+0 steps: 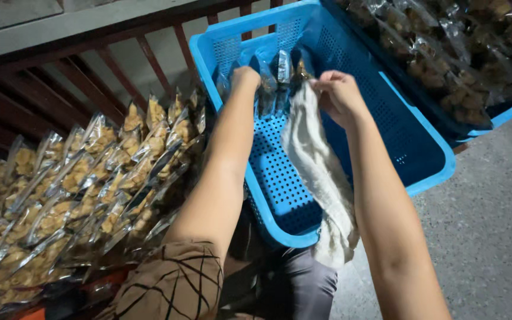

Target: The person sits on the floor and repeatedly wipes sealed plastic bags of snacks with a white cloth. They pick up each bag from a blue basket, wipe the exterior, and place it back into the basket. The process is repeated for multiple bags.

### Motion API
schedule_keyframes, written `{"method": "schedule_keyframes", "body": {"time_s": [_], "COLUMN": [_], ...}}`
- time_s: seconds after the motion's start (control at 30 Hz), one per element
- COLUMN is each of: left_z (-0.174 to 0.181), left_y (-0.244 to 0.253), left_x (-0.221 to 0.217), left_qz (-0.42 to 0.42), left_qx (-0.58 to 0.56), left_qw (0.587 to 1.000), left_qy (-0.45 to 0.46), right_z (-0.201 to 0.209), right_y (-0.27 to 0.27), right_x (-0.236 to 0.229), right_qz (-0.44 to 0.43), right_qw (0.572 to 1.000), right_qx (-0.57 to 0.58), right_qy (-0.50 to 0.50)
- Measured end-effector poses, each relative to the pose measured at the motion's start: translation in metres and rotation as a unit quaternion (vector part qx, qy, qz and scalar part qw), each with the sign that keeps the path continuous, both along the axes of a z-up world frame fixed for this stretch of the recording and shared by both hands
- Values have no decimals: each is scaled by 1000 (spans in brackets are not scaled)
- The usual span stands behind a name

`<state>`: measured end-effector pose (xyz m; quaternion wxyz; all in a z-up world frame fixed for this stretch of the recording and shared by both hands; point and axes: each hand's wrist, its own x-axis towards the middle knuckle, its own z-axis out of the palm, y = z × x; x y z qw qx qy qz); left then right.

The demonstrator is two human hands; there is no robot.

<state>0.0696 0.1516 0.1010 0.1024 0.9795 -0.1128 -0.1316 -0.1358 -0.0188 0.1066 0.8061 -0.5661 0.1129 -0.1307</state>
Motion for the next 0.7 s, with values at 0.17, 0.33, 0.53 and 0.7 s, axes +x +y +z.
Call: {"method": "schedule_keyframes", "body": {"time_s": [0.17, 0.33, 0.53, 0.7], "left_z": [-17, 41, 151, 213], "left_y": [15, 61, 206, 259], "left_x": [0, -114, -328, -402], "left_qz": [55, -57, -184, -194], "left_qx": [-224, -691, -687, -579], "left_qw": [971, 704, 698, 745], "left_qy": [63, 152, -84, -268], "right_z": [38, 84, 123, 107], "right_y": [5, 55, 137, 233], "right_x": [-12, -39, -152, -260], "right_qz": [-23, -43, 19, 87], "right_qw": [994, 978, 969, 956], "right_qx": [66, 75, -26, -178], "right_qy": [-87, -192, -244, -217]}}
